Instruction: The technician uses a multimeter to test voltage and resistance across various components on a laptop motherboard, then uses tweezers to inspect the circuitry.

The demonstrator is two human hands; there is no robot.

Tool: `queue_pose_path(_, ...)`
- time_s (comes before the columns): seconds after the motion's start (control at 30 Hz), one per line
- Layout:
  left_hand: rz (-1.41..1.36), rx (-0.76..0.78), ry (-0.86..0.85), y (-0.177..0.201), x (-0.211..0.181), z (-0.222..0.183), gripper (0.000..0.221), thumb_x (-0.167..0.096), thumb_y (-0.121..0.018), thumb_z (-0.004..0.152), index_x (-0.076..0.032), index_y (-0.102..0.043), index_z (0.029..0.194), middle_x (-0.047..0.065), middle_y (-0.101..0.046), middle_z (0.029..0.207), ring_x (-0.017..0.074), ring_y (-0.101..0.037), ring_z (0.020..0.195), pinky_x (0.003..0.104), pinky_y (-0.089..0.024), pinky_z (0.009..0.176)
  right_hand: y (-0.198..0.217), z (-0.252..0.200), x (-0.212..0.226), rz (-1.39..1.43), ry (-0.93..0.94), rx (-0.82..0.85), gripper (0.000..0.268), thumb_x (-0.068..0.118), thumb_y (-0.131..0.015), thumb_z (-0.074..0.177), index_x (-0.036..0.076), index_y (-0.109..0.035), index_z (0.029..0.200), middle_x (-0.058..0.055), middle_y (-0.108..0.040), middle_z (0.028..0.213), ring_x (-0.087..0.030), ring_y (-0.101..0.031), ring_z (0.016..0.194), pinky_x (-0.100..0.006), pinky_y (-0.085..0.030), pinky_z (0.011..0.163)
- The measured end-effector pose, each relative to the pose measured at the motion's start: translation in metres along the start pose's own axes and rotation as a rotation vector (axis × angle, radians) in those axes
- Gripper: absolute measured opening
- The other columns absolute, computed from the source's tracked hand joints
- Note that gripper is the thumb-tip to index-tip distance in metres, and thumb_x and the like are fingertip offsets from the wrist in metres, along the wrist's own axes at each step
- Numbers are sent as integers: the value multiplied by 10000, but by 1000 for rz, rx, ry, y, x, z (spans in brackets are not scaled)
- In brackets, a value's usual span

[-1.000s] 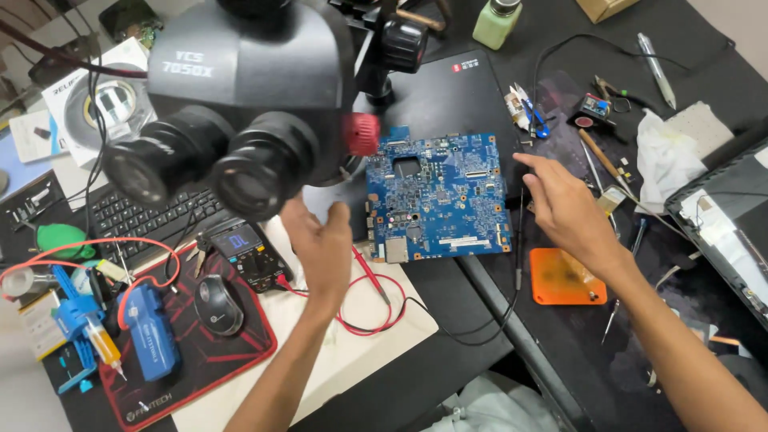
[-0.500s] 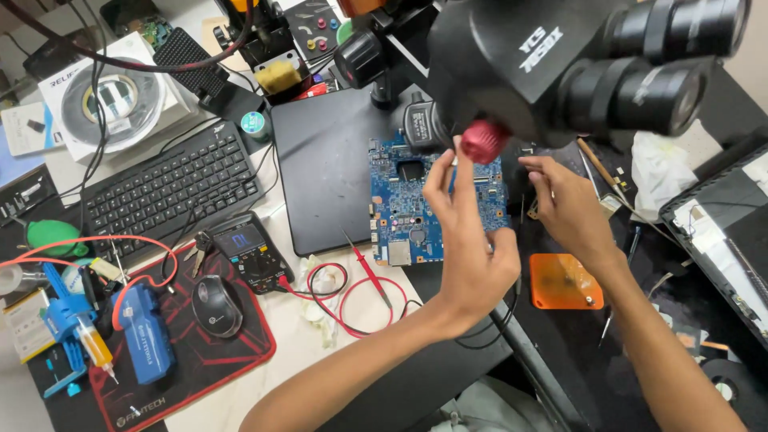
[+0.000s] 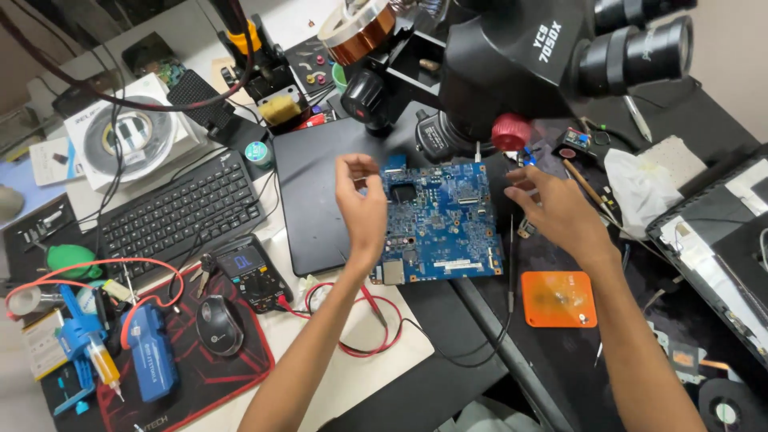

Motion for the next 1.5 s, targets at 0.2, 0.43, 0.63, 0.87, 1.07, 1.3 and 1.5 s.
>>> queue_pose_path(0.2, 170, -55, -11, 29, 43, 87, 369, -11, -596, 902, -33, -486, 1254, 102, -623, 1073, 188, -625, 939, 345, -544, 815, -4, 4, 3, -71, -82, 15, 311, 245, -654, 965, 24, -678, 1182, -177, -763, 986, -337, -744, 834, -437, -568, 750)
queue_pose_path(0.43, 374, -8, -50, 17, 106, 163, 737, -120, -783, 847, -37, -369, 1451, 244, -642, 1286, 336, -636, 1188, 416, -495, 1005, 0, 2, 3, -17, -55, 12, 324, 256, -648, 956, 6, -673, 1160, -180, -767, 984, -350, -744, 844, -436, -566, 741)
queue_pose_path(0.63, 403, 42, -29, 4, 133, 183, 792, -179, -856, 836, -29, -394, 1461, 267, -606, 1386, 355, -588, 1320, 407, -462, 1078, 0, 6, -16, -52, -168, 40, 352, 312, -685, 934, -9, -695, 1078, -203, -762, 879, -328, -753, 737, -414, -563, 688)
queue_pose_path(0.87, 322, 175, -138, -6, 129, 182, 721, -186, -890, 787, 6, -506, 1367, 229, -650, 1328, 320, -620, 1260, 391, -463, 1076, 5, 7, -12, -102, -143, -36, 363, 333, -696, 914, 4, -733, 1061, -186, -711, 734, -318, -696, 651, -421, -516, 649)
queue_pose_path(1.07, 327, 20, -63, 3, 105, 175, 550, -219, -883, 778, -10, -624, 1216, 160, -742, 1144, 252, -714, 1058, 367, -539, 942, 4, 4, -22, -138, -183, -20, 361, 359, -719, 930, 16, -731, 1039, -187, -705, 726, -320, -699, 656, -426, -522, 653)
queue_pose_path(1.3, 189, -39, -8, 39, 61, 131, 478, -194, -880, 823, -9, -610, 1170, 98, -700, 1048, 187, -656, 930, 329, -545, 840, 11, 4, -45, -61, -226, 85, 276, 264, -705, 963, 9, -731, 1066, -156, -731, 743, -269, -703, 651, -388, -523, 628)
queue_pose_path(1.5, 206, -50, -76, 53, 3, 70, 480, -161, -850, 927, -4, -553, 1270, 75, -689, 1146, 149, -671, 1043, 307, -535, 949, 52, 0, -51, 150, -162, -139, 231, 16, -620, 1003, 5, -687, 1224, -81, -766, 955, -138, -735, 868, -262, -548, 747)
Point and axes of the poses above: each hand's wrist, its own z-axis towards the middle knuckle, its own y-axis out of the back of the hand, x = y × z, the point moved 4 cm from there along z, towards the middle knuckle
